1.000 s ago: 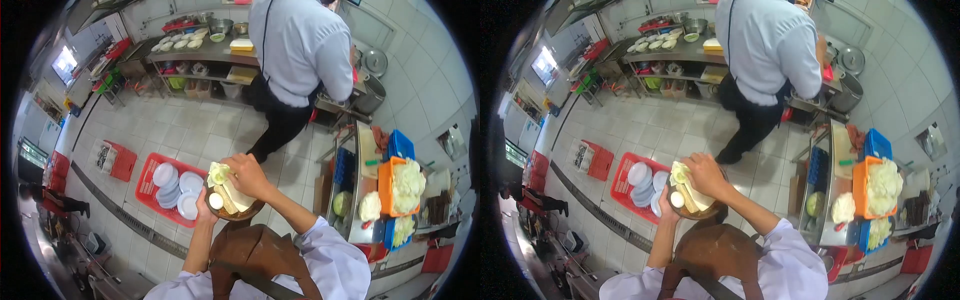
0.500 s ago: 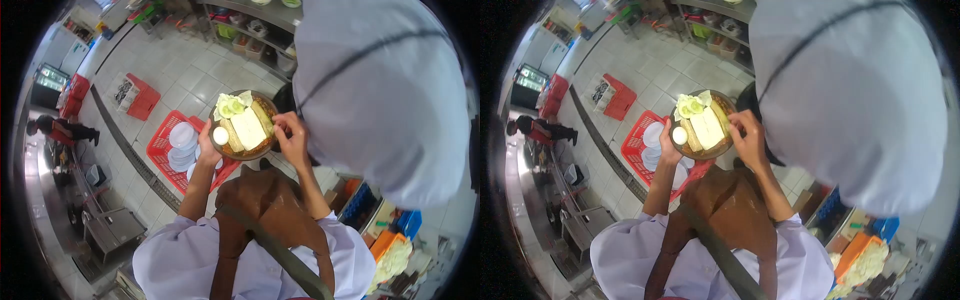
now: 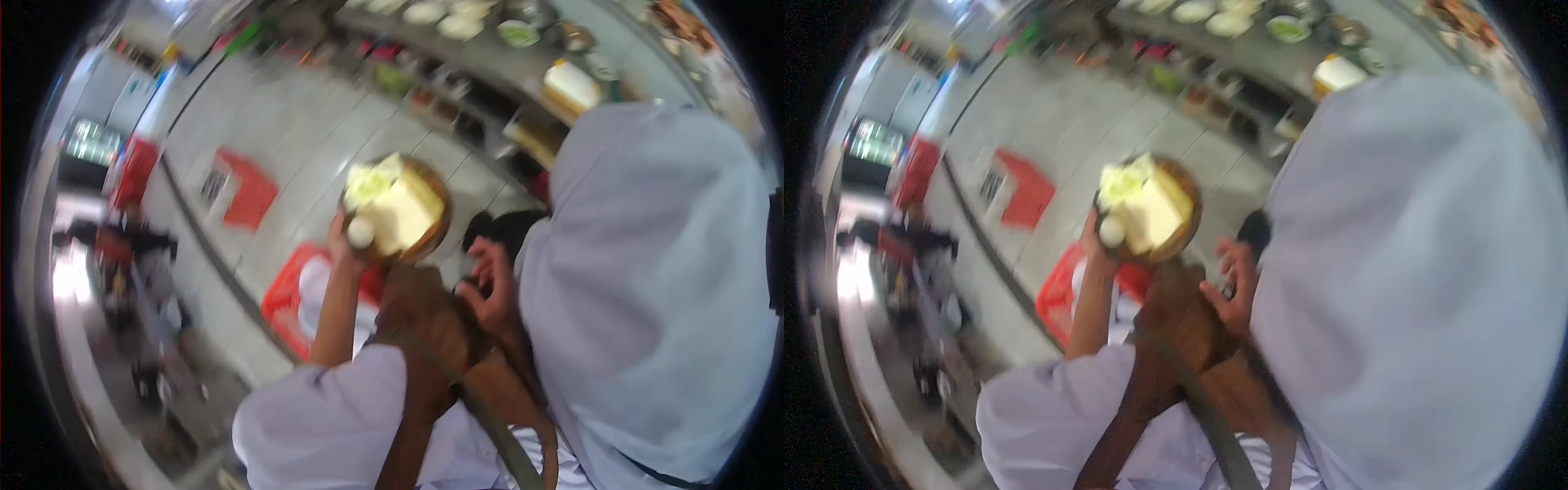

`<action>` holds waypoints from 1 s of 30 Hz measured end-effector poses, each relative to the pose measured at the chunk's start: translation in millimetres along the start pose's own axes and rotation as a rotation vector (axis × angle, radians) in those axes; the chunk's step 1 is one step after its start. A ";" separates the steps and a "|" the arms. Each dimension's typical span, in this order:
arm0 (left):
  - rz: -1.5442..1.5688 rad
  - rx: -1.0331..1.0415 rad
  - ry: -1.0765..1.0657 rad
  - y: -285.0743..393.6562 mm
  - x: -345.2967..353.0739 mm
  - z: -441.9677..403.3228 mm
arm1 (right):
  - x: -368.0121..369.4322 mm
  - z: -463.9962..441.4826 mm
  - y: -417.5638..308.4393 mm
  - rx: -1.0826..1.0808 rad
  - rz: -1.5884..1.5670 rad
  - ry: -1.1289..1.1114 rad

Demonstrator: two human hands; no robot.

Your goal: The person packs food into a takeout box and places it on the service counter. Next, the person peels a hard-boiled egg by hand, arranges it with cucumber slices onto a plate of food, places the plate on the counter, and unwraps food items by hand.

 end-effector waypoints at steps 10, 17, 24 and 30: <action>0.027 -0.293 -0.542 -5.2 -0.4 -34.7 | 15.3 54.0 89.7 0.187 0.043 0.287; 0.045 -0.431 -0.718 -52.0 -46.7 -89.1 | 105.5 92.5 206.6 0.209 0.086 0.380; 0.011 -0.456 -0.862 -150.1 -22.4 -185.6 | 160.1 50.1 322.9 0.181 -0.455 0.633; -0.046 -0.618 -0.969 -226.4 41.2 -208.5 | 119.4 -23.5 350.6 -0.031 -0.712 0.813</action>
Point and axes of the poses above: each hand's wrist, its own z-axis away from the middle knuckle, its own x-axis out of the palm, y = z × x, the point moved 10 cm from there along -z, towards the middle knuckle, and after that the axes turned 1 degree about z, right-handed, at the moved point
